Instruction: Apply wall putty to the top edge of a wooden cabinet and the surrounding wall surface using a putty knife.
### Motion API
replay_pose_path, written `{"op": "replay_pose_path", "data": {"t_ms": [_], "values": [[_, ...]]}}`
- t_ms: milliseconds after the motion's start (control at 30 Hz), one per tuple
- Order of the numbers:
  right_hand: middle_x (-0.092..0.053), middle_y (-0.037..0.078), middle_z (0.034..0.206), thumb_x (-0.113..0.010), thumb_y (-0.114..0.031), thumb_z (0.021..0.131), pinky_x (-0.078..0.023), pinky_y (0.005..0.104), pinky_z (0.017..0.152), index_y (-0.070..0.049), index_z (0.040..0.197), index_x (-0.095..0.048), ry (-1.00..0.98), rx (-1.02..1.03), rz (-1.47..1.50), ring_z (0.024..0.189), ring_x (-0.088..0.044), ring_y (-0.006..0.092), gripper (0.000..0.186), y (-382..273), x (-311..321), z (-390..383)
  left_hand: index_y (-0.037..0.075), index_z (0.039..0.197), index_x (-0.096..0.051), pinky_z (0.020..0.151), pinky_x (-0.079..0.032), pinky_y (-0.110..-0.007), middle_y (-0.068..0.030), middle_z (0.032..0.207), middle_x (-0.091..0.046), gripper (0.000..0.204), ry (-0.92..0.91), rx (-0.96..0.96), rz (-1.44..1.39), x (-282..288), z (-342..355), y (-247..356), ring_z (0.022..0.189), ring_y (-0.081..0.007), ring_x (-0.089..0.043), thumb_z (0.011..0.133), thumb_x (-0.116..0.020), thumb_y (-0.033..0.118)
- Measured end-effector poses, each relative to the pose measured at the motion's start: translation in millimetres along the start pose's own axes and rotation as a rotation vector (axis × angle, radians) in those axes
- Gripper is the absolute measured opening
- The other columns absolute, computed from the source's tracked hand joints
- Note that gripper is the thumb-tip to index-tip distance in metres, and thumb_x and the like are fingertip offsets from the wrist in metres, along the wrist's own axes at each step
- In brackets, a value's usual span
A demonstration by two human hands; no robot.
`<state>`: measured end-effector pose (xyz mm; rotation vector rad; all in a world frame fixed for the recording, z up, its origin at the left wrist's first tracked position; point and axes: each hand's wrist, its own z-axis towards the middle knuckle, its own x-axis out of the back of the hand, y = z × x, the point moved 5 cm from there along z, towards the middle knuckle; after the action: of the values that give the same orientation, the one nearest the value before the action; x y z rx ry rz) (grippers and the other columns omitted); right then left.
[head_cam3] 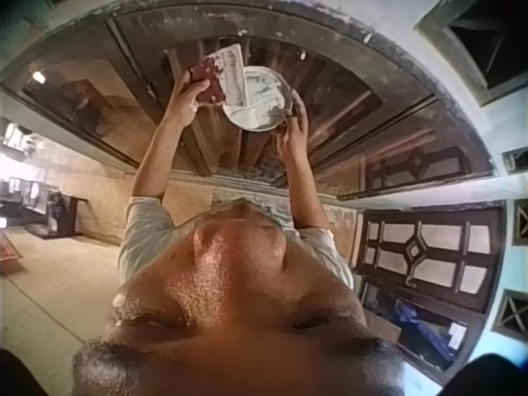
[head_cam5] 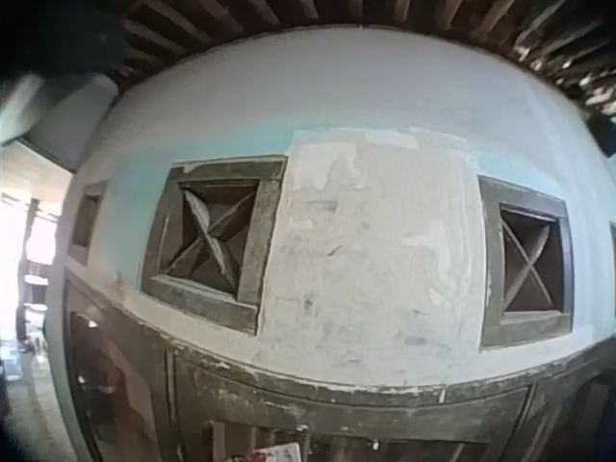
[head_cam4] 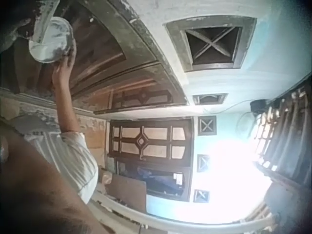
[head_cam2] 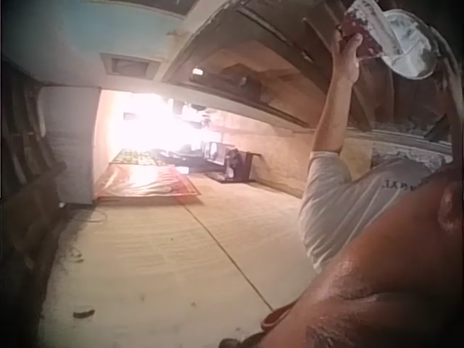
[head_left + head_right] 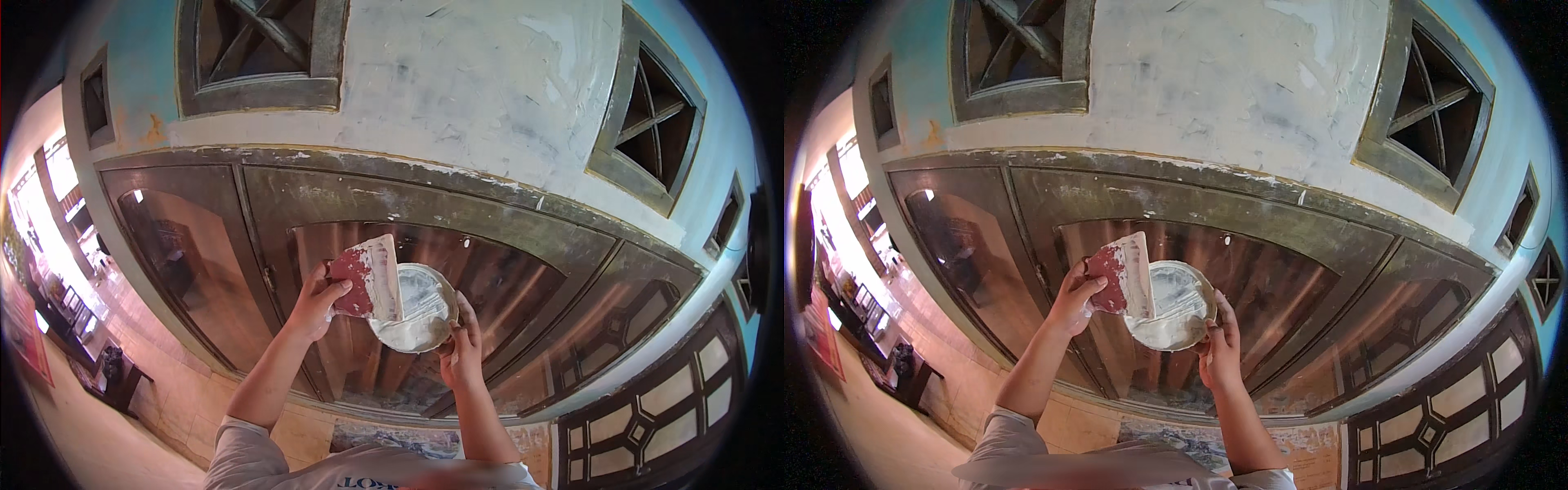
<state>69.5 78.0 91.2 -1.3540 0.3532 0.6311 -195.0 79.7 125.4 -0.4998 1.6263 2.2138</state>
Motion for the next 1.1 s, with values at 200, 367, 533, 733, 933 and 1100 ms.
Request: {"op": "replay_pose_path", "data": {"t_ms": [200, 367, 533, 733, 933, 1100], "values": [[-0.054, 0.007, 0.142, -0.041, -0.003, 0.1, -0.06, 0.0239, 0.072, -0.008, 0.151, -0.037, 0.066, -0.002, 0.017, 0.108, -0.065, 0.0125, 0.05, 0.6, -7.0, -2.2, 0.013, 0.122, -0.057, 0.066, -0.054, -0.032, 0.0005, 0.108, -0.068, 0.03, 0.061, 0.053, -0.186, 30.9, -3.5, -17.7, 0.091, -0.0123, -0.068, 0.093, -0.068, 0.013], [-0.053, 0.007, 0.143, -0.043, -0.005, 0.1, -0.06, 0.0281, 0.081, -0.008, 0.15, -0.038, 0.035, 0.005, 0.023, 0.117, -0.062, 0.0156, 0.051, -3.4, -15.4, -3.5, 0.015, 0.126, -0.057, 0.07, -0.055, -0.03, 0.0015, 0.113, -0.068, 0.036, 0.104, 0.049, -0.287, 28.8, -1.2, -14.6, 0.097, -0.0122, -0.068, 0.093, -0.069, 0.016], [-0.052, 0.009, 0.143, -0.045, -0.005, 0.099, -0.059, 0.0314, 0.091, -0.006, 0.15, -0.037, -0.022, 0.041, 0.039, 0.12, -0.06, 0.018, 0.051, -10.0, -27.1, -4.0, 0.015, 0.125, -0.055, 0.082, -0.059, -0.038, -0.0007, 0.119, -0.066, 0.034, 0.011, 0.03, -0.222, 21.9, -2.4, -14.4, 0.102, -0.0165, -0.069, 0.094, -0.069, 0.018], [-0.052, 0.01, 0.142, -0.047, -0.005, 0.099, -0.058, 0.0329, 0.093, -0.006, 0.15, -0.036, -0.006, 0.063, 0.031, 0.121, -0.06, 0.0191, 0.052, -9.5, -28.8, -7.3, 0.011, 0.128, -0.055, 0.077, -0.058, -0.033, -0.0008, 0.113, -0.069, 0.036, -0.026, -0.014, -0.33, 28.8, -7.3, -2.5, 0.101, -0.0147, -0.068, 0.095, -0.068, 0.018], [-0.051, 0.01, 0.144, -0.047, -0.005, 0.099, -0.059, 0.0319, 0.091, -0.006, 0.151, -0.035, 0.017, 0.053, 0.038, 0.121, -0.061, 0.0191, 0.052, -2.8, -29.6, -9.0, 0.013, 0.127, -0.057, 0.072, -0.057, -0.028, -0.0011, 0.114, -0.068, 0.032, 0.035, -0.32, -0.39, 54.2, 19.0, 63.7, 0.096, -0.0141, -0.068, 0.096, -0.066, 0.019], [-0.05, 0.01, 0.145, -0.046, -0.006, 0.099, -0.06, 0.0315, 0.089, -0.007, 0.151, -0.035, -0.015, 0.035, 0.036, 0.12, -0.061, 0.0187, 0.053, -1.9, -39.8, -8.2, 0.016, 0.118, -0.061, 0.073, -0.054, -0.024, 0.0041, 0.109, -0.068, 0.022, 0.058, -0.53, -0.426, 118.2, 58.1, 131.9, 0.094, -0.0105, -0.066, 0.097, -0.065, 0.017]]}}
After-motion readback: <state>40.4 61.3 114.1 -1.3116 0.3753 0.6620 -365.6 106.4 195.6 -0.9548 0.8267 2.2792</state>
